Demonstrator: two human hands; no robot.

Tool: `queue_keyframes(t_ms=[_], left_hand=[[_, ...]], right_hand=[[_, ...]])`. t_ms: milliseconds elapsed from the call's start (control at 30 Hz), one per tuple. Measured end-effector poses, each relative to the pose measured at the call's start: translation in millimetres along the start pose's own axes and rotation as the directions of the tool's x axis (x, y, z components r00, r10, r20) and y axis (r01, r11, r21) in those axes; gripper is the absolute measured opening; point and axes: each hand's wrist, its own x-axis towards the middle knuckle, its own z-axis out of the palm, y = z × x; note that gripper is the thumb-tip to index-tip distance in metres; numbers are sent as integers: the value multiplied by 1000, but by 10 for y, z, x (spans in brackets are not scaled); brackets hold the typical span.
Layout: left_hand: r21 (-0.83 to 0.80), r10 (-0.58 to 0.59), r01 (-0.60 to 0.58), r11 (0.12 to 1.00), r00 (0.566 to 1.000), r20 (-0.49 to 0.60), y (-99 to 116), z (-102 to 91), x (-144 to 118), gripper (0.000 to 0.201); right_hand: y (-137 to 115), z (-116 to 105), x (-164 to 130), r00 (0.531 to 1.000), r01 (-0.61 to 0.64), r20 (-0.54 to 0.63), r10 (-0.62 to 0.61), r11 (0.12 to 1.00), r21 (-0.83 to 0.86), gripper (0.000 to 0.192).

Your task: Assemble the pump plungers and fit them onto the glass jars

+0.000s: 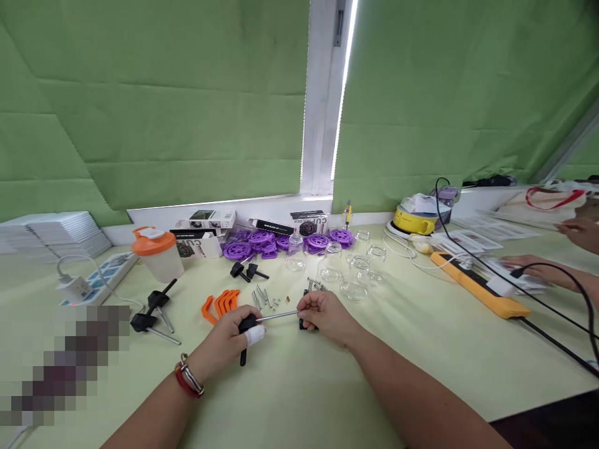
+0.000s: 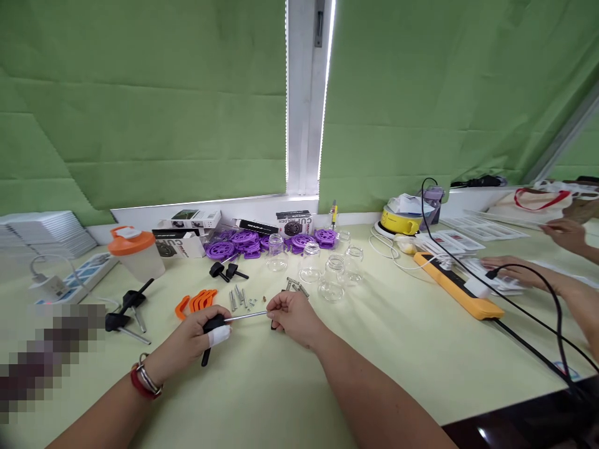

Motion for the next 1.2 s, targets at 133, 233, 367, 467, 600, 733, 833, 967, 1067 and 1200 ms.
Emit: queue_keyframes(t_ms=[133, 233, 367, 467, 600, 733, 833, 967, 1067, 1200], left_hand=[[7, 6, -6, 1000, 1000, 1, 18, 4, -2, 23], [6, 4, -4, 1000, 1000, 1, 27, 2, -5, 24], [-9, 12, -12, 1000, 1000, 7, 23, 1, -10, 25], [-12, 20, -20, 1000, 1000, -2, 17, 4, -9, 25], [-18, 30, -30, 999, 999, -15, 18, -5, -3, 26], [-28, -10, 9, 1000, 1000, -27, 20, -32, 4, 26], [-36, -10, 9, 999, 1000, -30, 10, -39, 6, 24], [-29, 9, -10, 1000, 1000, -19, -6, -26, 1, 24], [-32, 5, -6, 999, 1000, -17, -1, -18, -3, 24], [-51, -7, 7, 999, 1000, -13, 12, -16, -2, 24]], right_hand=[[-10, -1, -15, 1000, 3, -14, -4, 999, -54, 11], [-19, -15, -24, 1000, 12, 0, -12, 987, -163, 8], [-32, -19, -31, 998, 67, 18, -65, 943, -325, 18], [-47, -3, -39, 997, 79, 35, -71, 925, -371, 29], [-22, 11, -38, 996, 89, 53, -75, 928, -361, 38], [63, 1, -6, 987, 162, 40, -157, 954, -254, 25], [98, -6, 11, 982, 188, 50, -181, 955, -230, 19], [61, -5, 3, 986, 166, 38, -162, 939, -302, 13], [21, 3, -13, 987, 159, 44, -153, 930, -332, 18], [21, 11, -18, 990, 142, 53, -132, 932, -334, 25]])
